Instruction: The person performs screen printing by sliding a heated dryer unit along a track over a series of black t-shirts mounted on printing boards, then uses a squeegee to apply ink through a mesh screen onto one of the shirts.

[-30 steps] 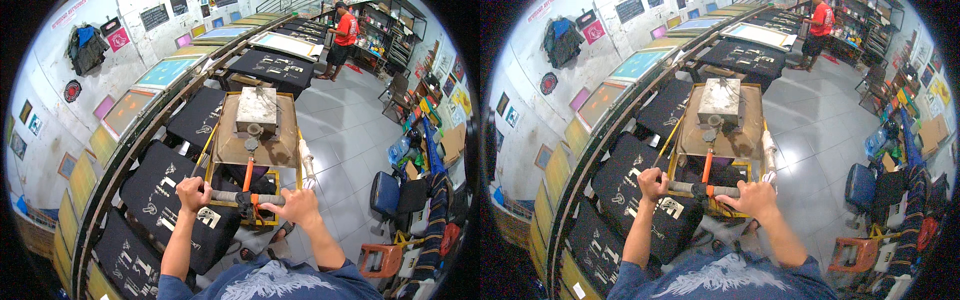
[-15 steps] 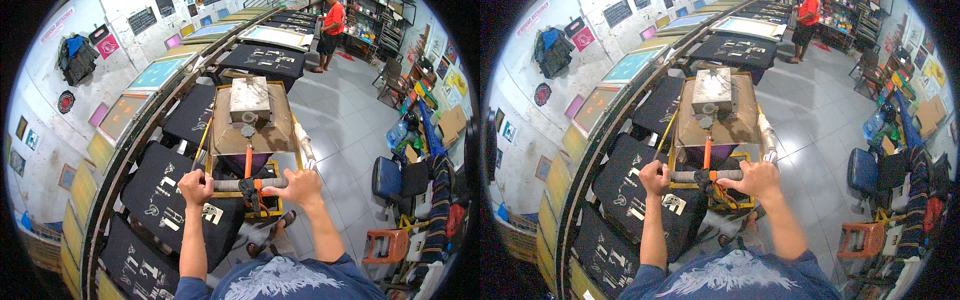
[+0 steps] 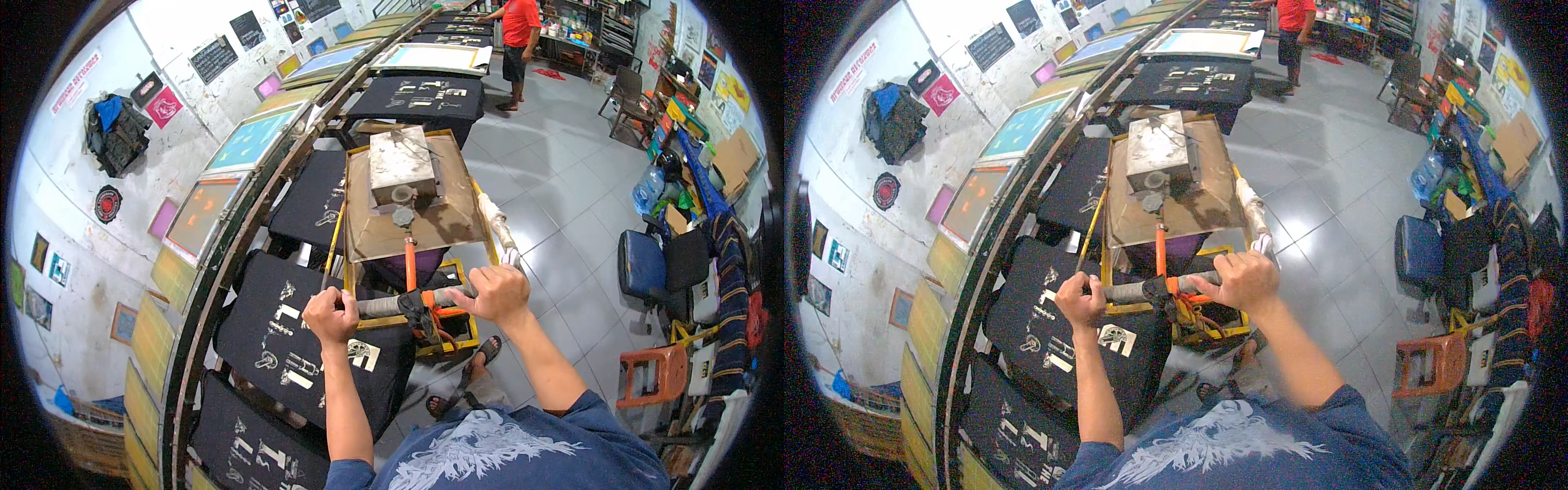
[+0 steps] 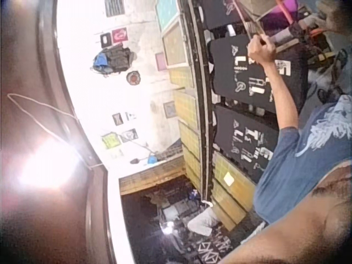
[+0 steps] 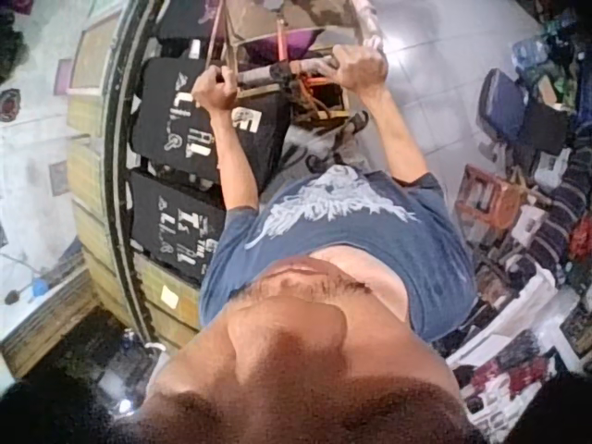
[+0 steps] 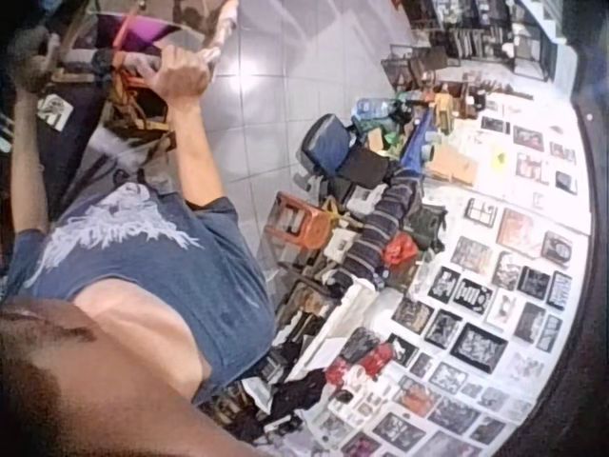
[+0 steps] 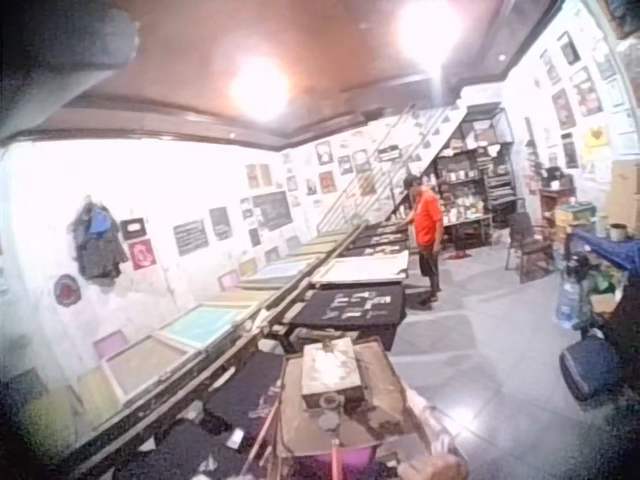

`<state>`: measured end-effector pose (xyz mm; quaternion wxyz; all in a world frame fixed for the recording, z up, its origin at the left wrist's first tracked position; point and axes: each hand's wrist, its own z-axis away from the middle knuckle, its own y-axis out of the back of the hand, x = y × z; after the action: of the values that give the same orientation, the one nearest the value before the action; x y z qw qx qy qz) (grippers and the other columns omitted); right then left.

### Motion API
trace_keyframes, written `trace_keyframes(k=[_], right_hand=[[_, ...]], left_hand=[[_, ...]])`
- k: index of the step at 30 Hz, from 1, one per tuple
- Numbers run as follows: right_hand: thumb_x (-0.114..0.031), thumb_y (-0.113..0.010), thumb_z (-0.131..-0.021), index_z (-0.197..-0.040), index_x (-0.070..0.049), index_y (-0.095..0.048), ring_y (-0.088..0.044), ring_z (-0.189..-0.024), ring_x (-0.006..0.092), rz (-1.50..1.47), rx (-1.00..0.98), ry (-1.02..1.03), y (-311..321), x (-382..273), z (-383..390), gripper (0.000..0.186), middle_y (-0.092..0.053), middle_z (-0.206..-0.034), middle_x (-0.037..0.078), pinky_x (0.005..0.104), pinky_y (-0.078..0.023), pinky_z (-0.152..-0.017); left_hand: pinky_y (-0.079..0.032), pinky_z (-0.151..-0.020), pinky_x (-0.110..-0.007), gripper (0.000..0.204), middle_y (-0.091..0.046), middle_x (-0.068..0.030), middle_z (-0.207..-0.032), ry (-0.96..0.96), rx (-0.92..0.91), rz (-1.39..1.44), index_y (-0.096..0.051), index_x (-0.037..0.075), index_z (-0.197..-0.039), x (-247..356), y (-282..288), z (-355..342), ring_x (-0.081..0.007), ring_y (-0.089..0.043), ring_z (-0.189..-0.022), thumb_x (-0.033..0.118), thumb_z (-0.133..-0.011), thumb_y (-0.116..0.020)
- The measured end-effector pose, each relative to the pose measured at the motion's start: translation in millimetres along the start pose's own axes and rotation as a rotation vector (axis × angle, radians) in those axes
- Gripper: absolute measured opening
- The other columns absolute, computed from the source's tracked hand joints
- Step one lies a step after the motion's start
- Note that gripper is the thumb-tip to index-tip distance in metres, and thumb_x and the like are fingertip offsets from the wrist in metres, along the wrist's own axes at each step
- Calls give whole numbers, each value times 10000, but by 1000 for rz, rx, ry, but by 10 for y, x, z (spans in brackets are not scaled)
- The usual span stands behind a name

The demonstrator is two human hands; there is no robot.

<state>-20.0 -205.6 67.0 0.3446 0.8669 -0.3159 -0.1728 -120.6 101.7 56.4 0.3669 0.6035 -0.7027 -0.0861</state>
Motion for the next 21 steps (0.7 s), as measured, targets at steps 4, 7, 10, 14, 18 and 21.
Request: trace_keyframes(k=[4,7,10,14,18,21], right_hand=[[-558,-680,-925,-602,-121,-563,-645,-513,253,14,23,-1,-5,5,-2,556,-604,-560,80,370,-520,-544],[-513,-675,-930,-604,-121,-563,-643,-512,259,11,9,-9,-6,-4,-7,521,-607,-568,75,378,-520,-541],[-477,-670,-926,-607,-123,-565,-643,-515,266,6,8,-21,-33,0,13,487,-608,-571,71,390,-520,-540],[-457,-669,-916,-611,-126,-563,-644,-520,271,11,21,-29,-34,-18,2,463,-605,-568,72,401,-522,-539],[-377,-708,-882,-609,-115,-507,-586,-494,296,-46,92,-27,-81,-14,16,428,-542,-533,90,415,-460,-496],[-364,-709,-875,-612,-114,-518,-585,-491,299,-34,92,-31,-74,-17,22,410,-548,-532,91,426,-458,-492]], left_hand=[[-439,-557,-429,267,-557,-135,-604,-4,6,5,-528,49,-644,-7,-20,4,-335,-574,-559,170,-824,-684],[-434,-553,-435,274,-555,-136,-602,-30,46,0,-524,51,-638,-19,-22,9,-336,-569,-559,170,-825,-685],[-426,-549,-449,289,-544,-135,-593,-35,44,-12,-515,53,-630,-9,-17,9,-338,-560,-557,178,-831,-680],[-428,-558,-447,275,-531,-117,-577,-52,65,-23,-499,65,-610,-19,-26,4,-338,-546,-544,163,-805,-666],[-444,-564,-458,281,-539,-122,-579,-68,96,-26,-494,70,-608,-36,-51,14,-344,-568,-558,167,-803,-671],[-446,-558,-459,279,-536,-124,-577,-70,101,-29,-493,74,-607,-40,-58,24,-351,-571,-559,166,-802,-670]])
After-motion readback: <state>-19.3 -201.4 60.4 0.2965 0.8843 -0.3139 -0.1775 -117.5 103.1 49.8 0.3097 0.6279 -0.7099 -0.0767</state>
